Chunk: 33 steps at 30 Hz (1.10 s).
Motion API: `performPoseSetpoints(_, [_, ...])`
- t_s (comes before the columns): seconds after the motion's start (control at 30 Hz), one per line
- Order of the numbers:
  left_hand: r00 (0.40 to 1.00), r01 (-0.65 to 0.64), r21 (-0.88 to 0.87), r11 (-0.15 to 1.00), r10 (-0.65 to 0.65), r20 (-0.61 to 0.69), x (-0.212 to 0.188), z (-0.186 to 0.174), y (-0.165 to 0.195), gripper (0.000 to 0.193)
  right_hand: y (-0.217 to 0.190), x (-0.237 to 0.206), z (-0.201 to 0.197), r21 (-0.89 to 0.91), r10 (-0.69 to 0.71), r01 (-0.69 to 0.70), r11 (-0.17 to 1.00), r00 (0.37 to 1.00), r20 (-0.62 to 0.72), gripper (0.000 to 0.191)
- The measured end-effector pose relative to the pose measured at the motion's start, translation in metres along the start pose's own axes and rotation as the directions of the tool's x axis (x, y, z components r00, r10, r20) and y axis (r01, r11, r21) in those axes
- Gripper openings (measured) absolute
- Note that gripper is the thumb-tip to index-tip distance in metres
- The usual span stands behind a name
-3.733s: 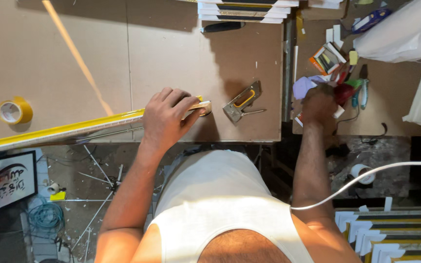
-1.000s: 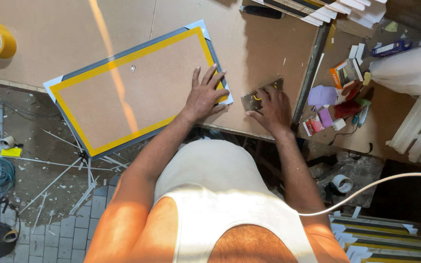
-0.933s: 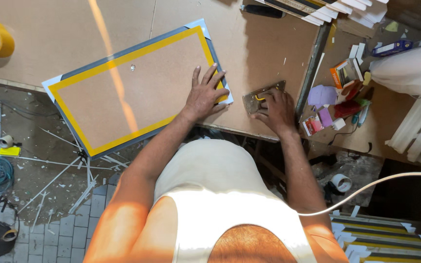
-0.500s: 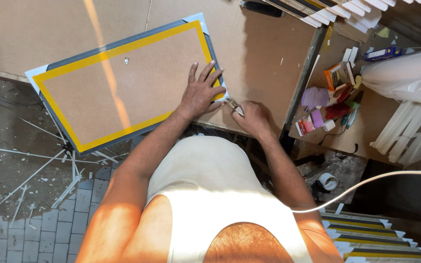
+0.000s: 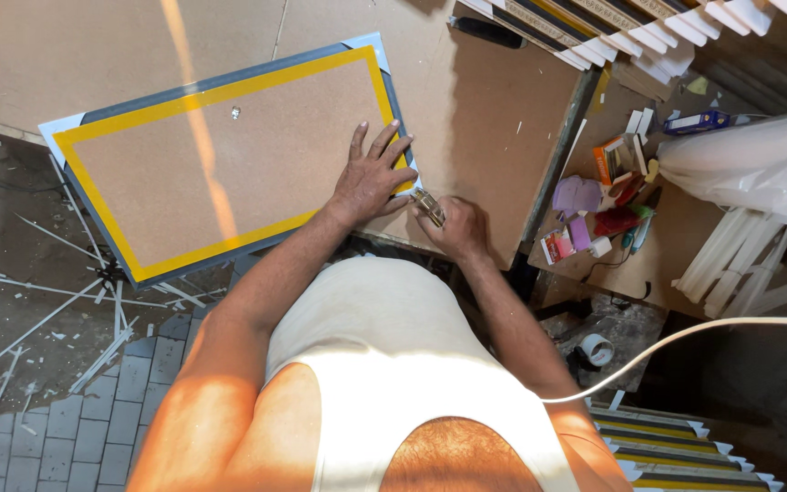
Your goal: The person assembles picture frames by applying yellow tape to the edges of cardboard backings, cutting the tape with a utility knife, and inserting white foam inserts. The person repeats this process for multiple frames and stacks the finished units.
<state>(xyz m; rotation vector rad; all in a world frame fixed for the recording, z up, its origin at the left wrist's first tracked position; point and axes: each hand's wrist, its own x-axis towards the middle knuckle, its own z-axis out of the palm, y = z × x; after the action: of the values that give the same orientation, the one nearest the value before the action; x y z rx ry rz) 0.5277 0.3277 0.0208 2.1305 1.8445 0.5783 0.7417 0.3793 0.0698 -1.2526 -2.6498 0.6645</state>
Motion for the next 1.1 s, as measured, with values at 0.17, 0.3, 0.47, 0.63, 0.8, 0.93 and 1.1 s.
performPoseSetpoints(0.17, [0.986,0.151,-0.117,0.982,-0.158,-0.055,-0.033,-0.011,-0.026,0.070,-0.007,-0.009,-0.013,-0.206,0.033,-0.051,0.977,0.995,-0.090,0.043])
performPoseSetpoints(0.3, [0.628,0.776,0.068,0.627,-0.759,-0.172,-0.135,-0.043,-0.086,0.085,-0.005,-0.013,-0.018,-0.362,-0.072,0.008,0.932,0.984,-0.164,0.064])
performPoseSetpoints(0.47, [0.027,0.937,-0.326,0.122,-0.959,-0.282,-0.254,-0.106,-0.132,0.087,-0.011,-0.001,0.008,-0.271,-0.443,0.399,0.876,0.887,-0.128,0.055])
performPoseSetpoints(0.63, [0.176,0.574,-0.807,0.139,-0.983,-0.044,-0.268,-0.198,-0.092,0.068,-0.018,0.015,0.025,-0.171,-0.488,0.469,0.867,0.868,-0.090,0.045])
performPoseSetpoints(0.8, [0.591,0.291,-0.687,0.666,-0.689,-0.419,-0.243,-0.324,0.047,0.020,-0.027,0.038,0.016,-0.027,-0.444,0.448,0.894,0.873,-0.200,0.047])
performPoseSetpoints(0.93, [0.886,0.232,0.172,0.957,-0.134,-0.444,-0.184,-0.373,0.143,0.062,-0.044,0.054,0.006,0.145,-0.385,0.419,0.896,0.898,-0.214,0.054])
performPoseSetpoints(1.1, [0.946,-0.261,0.696,0.669,0.321,0.047,-0.115,-0.413,0.167,0.050,-0.009,0.056,-0.012,-0.012,-0.186,0.190,0.982,0.948,-0.256,0.049])
